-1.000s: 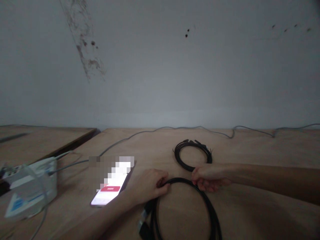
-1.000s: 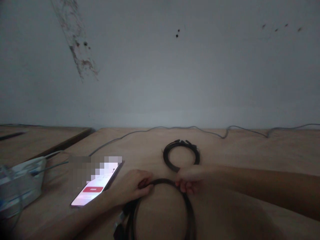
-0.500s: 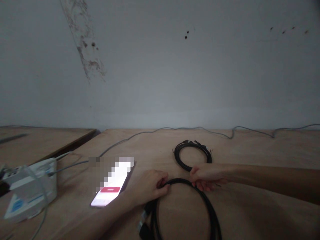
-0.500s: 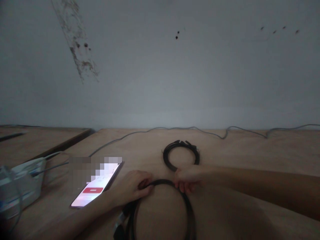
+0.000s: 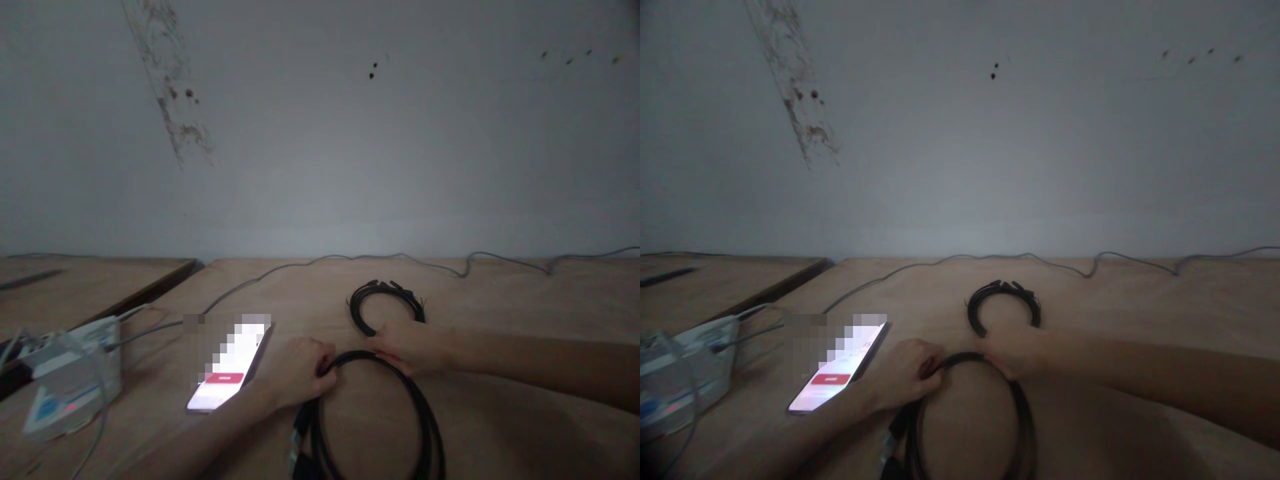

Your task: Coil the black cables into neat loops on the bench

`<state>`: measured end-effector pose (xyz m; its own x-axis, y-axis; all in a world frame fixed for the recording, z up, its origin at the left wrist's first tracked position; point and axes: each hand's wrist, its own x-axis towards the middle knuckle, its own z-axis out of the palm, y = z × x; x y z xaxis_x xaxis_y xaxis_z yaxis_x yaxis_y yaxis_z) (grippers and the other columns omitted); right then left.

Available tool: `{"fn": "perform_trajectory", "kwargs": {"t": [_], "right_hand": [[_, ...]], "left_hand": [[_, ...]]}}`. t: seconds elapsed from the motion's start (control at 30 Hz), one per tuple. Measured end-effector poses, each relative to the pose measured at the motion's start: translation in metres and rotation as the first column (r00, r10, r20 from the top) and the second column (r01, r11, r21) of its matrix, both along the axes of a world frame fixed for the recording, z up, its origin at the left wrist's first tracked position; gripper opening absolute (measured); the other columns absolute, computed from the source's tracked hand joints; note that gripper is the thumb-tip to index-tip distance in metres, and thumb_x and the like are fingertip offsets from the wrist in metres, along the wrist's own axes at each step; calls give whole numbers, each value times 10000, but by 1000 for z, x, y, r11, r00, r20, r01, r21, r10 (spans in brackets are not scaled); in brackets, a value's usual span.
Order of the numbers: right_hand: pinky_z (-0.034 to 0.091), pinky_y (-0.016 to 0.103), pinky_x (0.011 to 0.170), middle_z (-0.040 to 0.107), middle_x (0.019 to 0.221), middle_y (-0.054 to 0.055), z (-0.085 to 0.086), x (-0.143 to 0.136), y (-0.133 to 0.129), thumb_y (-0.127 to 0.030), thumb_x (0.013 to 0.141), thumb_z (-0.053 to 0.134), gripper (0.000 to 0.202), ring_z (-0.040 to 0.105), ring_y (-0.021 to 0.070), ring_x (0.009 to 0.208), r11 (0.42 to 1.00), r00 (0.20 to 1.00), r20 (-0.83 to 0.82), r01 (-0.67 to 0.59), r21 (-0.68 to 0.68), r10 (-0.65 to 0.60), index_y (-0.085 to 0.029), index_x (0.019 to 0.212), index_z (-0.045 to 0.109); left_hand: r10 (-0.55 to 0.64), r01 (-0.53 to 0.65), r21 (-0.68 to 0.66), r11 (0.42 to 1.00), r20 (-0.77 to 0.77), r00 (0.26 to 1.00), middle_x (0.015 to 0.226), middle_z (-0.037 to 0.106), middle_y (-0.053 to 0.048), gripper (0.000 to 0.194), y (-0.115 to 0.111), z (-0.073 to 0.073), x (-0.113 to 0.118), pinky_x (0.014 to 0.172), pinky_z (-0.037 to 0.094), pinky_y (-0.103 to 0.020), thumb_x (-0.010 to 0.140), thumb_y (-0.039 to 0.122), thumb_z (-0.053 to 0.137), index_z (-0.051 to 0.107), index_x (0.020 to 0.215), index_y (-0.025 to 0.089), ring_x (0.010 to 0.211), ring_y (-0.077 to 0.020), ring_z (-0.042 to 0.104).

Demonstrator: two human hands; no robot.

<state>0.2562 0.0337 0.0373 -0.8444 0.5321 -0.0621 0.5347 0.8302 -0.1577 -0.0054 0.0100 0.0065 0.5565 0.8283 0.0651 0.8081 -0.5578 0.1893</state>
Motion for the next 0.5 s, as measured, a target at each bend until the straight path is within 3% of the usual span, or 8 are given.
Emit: {"fn": "perform_trajectory", "kwargs": {"t": [0.13,0.3,0.5], "right_hand": [[489,315,731,748,930,116,3,2,1,-155,947,505,229,662,222,788,996,1000,10,3,94,-4,-153,978,733],[452,328,710,741,888,109,-3,13,-3,-433,994,501,362,645,233,769,964,976,-132,195,183,-173,-163,957,739],[358,297,625,681,767,56,-28,36,-14,-438,984,509,341,576,179,662,929,913,-262,352,115,-313,-187,833,683]], "left_hand": [[-7,9,33,999,-63,998,704,631,-1,167,-2,3,0,574,284,-294,830,348,574,564,730,216,639,-181,559],[39,-28,72,997,-165,985,718,658,-33,174,-10,13,0,576,312,-302,831,354,559,621,752,212,652,-208,591],[307,-283,129,951,-239,921,770,688,-102,271,-21,13,-3,615,385,-337,853,403,519,653,734,200,736,-277,653]]}}
